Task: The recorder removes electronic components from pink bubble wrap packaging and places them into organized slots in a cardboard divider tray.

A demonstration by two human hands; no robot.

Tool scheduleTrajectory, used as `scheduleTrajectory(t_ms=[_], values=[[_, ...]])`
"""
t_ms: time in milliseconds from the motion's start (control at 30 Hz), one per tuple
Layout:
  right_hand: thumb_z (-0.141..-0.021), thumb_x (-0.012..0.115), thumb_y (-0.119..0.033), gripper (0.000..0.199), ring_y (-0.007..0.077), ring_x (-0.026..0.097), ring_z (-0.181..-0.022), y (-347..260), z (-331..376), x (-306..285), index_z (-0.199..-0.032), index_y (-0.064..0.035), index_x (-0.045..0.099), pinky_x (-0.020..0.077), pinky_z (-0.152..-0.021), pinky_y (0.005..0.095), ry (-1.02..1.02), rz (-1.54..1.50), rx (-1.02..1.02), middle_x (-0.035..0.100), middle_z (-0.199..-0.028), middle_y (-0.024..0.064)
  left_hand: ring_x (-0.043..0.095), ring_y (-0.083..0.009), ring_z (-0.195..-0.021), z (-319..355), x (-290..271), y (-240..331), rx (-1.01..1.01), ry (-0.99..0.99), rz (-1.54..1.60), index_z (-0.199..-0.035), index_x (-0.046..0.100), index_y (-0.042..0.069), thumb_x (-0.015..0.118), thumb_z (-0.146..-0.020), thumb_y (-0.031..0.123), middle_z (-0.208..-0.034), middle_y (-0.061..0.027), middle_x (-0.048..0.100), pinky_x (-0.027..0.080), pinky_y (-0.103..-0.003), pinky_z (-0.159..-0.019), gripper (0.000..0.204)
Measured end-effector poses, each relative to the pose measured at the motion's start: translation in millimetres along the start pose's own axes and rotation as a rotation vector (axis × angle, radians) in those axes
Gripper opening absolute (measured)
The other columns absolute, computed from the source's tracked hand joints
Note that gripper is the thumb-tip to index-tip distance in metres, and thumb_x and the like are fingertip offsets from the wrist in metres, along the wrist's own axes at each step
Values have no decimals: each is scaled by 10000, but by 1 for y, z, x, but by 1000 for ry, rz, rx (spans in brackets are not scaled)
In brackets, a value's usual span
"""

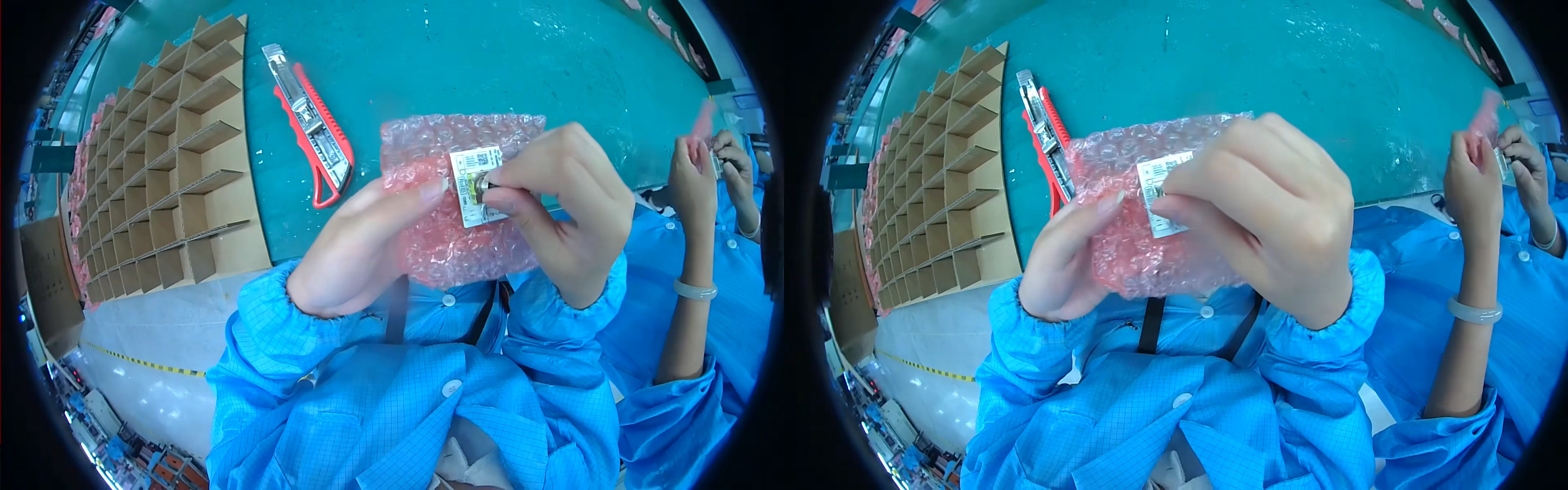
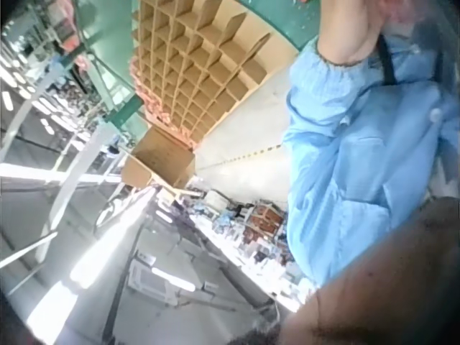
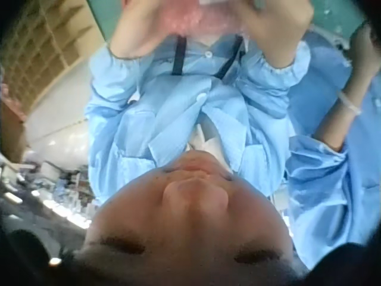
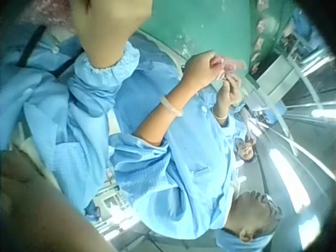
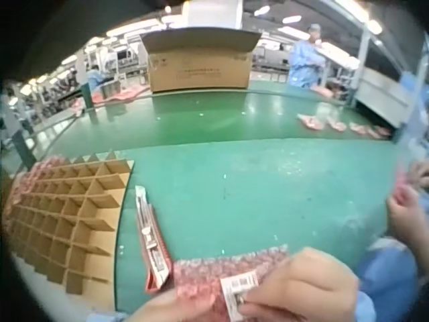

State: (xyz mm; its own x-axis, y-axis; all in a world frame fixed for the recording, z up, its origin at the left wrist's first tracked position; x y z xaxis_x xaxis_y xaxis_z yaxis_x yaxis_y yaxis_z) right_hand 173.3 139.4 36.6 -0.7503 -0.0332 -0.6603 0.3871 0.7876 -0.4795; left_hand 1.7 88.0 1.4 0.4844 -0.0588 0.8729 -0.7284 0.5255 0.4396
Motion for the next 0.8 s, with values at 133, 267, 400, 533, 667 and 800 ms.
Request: scheduleTrajectory(t_ms=[133, 267, 400, 533, 667, 800], values=[[-565, 744, -119, 215, 217, 554, -605, -1, 10, 7, -746, -55, 648, 427, -513, 295, 146, 19, -64, 585, -690, 54, 517, -190, -1094, 5, 3, -6, 70, 47, -7, -1275, 394, -18, 413, -956, 203, -1200, -119, 512, 427, -341, -929, 389], [-549, 744, -128, 242, 211, 561, -606, -5, 14, 3, -763, -55, 658, 444, -526, 288, 131, 13, -85, 587, -692, 51, 523, -184, -1077, 11, 5, -8, 50, 42, -3, -1276, 396, -19, 440, -947, 185, -1200, -112, 514, 429, -333, -921, 390], [-589, 754, -114, 274, 197, 528, -604, -9, 14, 1, -806, -2, 631, 402, -513, 283, 87, 4, -154, 585, -695, 91, 537, -177, -1054, 11, 2, -6, 18, 21, -31, -1269, 409, -16, 442, -945, 182, -1181, -111, 532, 438, -334, -909, 381], [-571, 759, -114, 291, 178, 506, -580, -12, 13, -1, -809, 6, 642, 379, -487, 268, 74, 19, -200, 572, -685, 83, 554, -172, -1025, 11, 3, -4, 5, 31, -83, -1249, 438, -13, 444, -944, 185, -1157, -108, 553, 452, -325, -886, 364], [-563, 764, -112, 296, 176, 503, -578, -15, 16, 0, -807, 9, 647, 375, -480, 266, 102, 29, -199, 571, -685, 79, 550, -160, -1025, 9, 2, -3, 15, 12, -112, -1239, 453, -10, 446, -942, 178, -1158, -101, 555, 450, -311, -882, 351], [-562, 776, -114, 305, 178, 505, -582, -20, 16, 0, -807, 11, 643, 381, -484, 269, 76, 37, -235, 570, -682, 82, 546, -139, -1018, 11, 1, -1, 41, -14, -210, -1234, 461, -20, 436, -945, 160, -1136, -90, 569, 441, -288, -885, 341]])
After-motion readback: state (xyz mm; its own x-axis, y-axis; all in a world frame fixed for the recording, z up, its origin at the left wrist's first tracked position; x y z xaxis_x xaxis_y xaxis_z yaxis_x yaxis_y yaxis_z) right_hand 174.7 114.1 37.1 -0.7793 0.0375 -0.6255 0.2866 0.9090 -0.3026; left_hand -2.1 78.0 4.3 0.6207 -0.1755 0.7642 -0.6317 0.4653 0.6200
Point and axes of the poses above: each hand's wrist, its own z-axis away from the middle knuckle, its own x-axis out of the palm, y = z × x, the point moved 1 cm from there along -z, towards the middle knuckle
